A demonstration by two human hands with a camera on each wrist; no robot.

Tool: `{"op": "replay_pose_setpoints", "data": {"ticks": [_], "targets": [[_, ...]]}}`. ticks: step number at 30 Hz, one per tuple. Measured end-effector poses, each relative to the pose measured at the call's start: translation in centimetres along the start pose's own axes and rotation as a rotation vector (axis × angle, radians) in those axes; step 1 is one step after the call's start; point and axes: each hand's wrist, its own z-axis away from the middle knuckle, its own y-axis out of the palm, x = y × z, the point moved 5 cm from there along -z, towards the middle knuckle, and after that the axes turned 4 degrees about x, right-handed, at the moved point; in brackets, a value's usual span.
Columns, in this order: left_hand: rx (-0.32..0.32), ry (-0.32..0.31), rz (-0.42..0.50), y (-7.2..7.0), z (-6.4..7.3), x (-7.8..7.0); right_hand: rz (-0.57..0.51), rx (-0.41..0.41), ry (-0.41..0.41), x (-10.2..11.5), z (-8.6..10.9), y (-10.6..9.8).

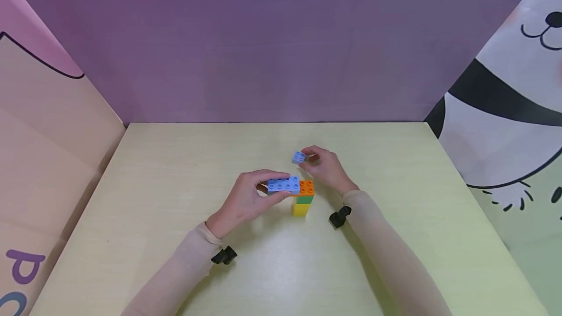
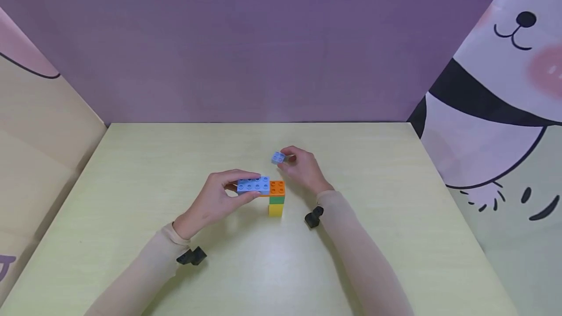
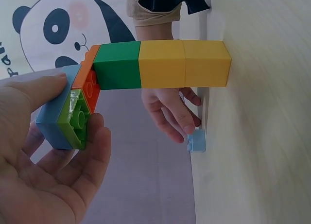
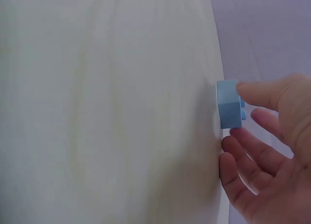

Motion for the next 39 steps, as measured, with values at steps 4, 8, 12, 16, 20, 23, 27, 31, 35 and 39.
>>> {"op": "replay_pose_setpoints", "data": {"ticks": [4, 8, 12, 16, 20, 23, 27, 31, 35, 39], "targets": [[0.005, -0.001, 0.012, 0.1, -0.1, 0.0, 0.008, 0.003, 0.013, -0.1, -0.2, -0.1], [0.01, 0.001, 0.015, 0.3, -0.2, -0.1, 0.0, 0.003, 0.037, -0.3, -0.2, -0.2], [0.011, 0.001, 0.016, 0.4, -0.2, -0.2, -0.002, 0.002, 0.052, -0.4, -0.1, -0.3], [0.013, 0.003, 0.011, 0.4, -0.1, -0.3, -0.001, 0.002, 0.059, -0.5, -0.1, -0.4], [0.015, 0.009, 0.007, 0.4, -0.2, -0.5, 0.0, 0.003, 0.056, -0.4, -0.1, -0.5], [0.013, 0.008, 0.006, 0.5, -0.2, -0.5, 0.007, 0.001, 0.056, -0.2, -0.1, -0.6], [0.015, 0.0, 0.001, 0.5, -0.3, -0.5, 0.012, 0.003, 0.066, -0.1, 0.0, -0.7], [0.014, -0.009, -0.002, 0.5, -0.3, -0.5, -0.002, 0.013, 0.075, 0.1, 0.2, -0.9], [0.01, -0.003, -0.005, 0.4, -0.3, -0.3, -0.019, 0.016, 0.06, 0.7, 0.6, -1.5], [0.006, -0.002, -0.011, 0.4, -0.2, -0.2, -0.022, 0.003, 0.02, 1.5, 1.2, -2.0]]}}
